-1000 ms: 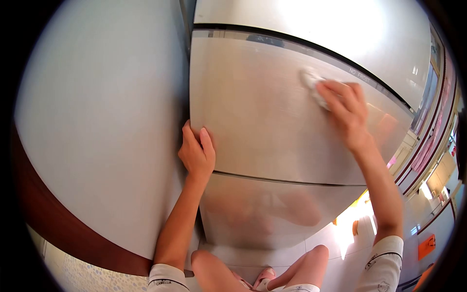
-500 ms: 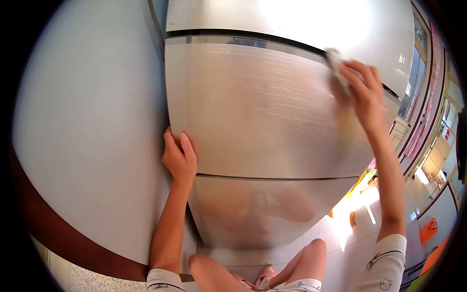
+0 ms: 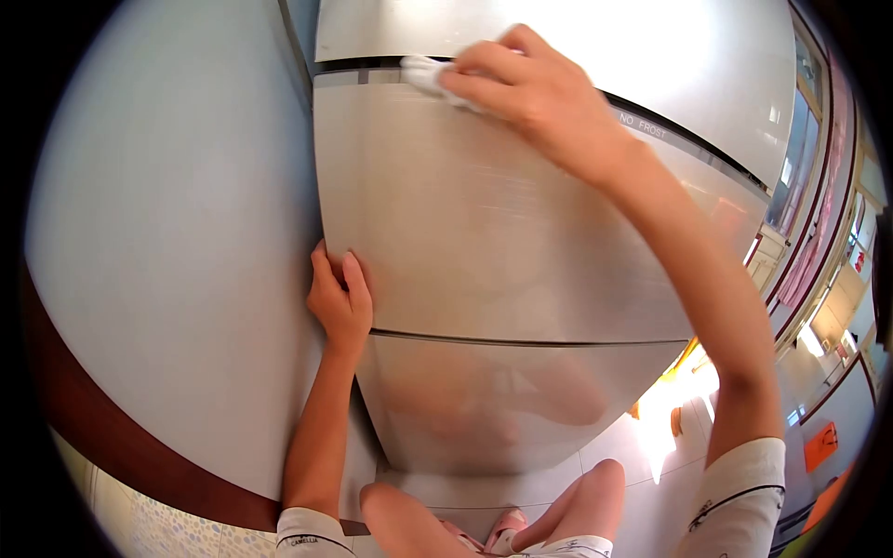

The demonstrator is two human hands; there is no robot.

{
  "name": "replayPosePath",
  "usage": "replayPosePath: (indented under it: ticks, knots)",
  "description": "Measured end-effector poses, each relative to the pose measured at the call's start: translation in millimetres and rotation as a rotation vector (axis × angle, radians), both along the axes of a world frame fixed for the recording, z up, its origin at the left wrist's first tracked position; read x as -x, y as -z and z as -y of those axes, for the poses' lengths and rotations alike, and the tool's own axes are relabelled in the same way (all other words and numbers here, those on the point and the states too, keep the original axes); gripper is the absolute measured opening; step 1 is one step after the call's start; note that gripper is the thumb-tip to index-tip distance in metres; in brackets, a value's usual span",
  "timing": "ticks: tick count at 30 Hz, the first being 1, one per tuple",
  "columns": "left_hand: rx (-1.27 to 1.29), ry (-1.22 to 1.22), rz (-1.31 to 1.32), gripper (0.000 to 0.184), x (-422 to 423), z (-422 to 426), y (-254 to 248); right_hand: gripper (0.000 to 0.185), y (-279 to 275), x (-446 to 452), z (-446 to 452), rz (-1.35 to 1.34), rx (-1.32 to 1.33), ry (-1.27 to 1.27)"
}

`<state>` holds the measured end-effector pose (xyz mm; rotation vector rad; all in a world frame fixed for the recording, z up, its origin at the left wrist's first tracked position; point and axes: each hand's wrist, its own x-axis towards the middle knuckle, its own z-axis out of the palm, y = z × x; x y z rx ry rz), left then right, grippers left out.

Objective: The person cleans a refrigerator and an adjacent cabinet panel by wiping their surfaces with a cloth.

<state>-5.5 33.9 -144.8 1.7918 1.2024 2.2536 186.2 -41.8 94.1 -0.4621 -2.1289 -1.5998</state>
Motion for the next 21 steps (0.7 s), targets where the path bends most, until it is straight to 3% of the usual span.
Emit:
replayPosePath:
  ticks: [4, 8, 11, 16, 21]
  knots:
    - [0.019, 0.012, -0.003, 0.029, 0.5, 4.1, -2.8, 0.048, 7.4, -82.4, 41.8, -0.116, -0.001, 0.152]
    - [-0.098, -0.147, -0.024, 0.031, -0.2, -2.8, -0.6, 0.044, 27.7, -98.1, 50.4, -0.197, -0.129, 0.197]
    - [-0.095, -0.142, -0.033, 0.033, -0.1, -3.5, -1.0, 0.037, 22.7, -49.5, 20.6, -0.139, -0.088, 0.007]
    - [-0.121, -0.13, -0.042, 0.033, 1.2, -5.2, 1.1, 0.019, 13.8, 21.0, -17.0, -0.155, -0.072, -0.104]
    - [-0.106, -0.12, -0.084, 0.03, 2.2, -3.9, -0.5, 0.013, 11.5, 54.0, -34.3, -0.096, -0.065, -0.098]
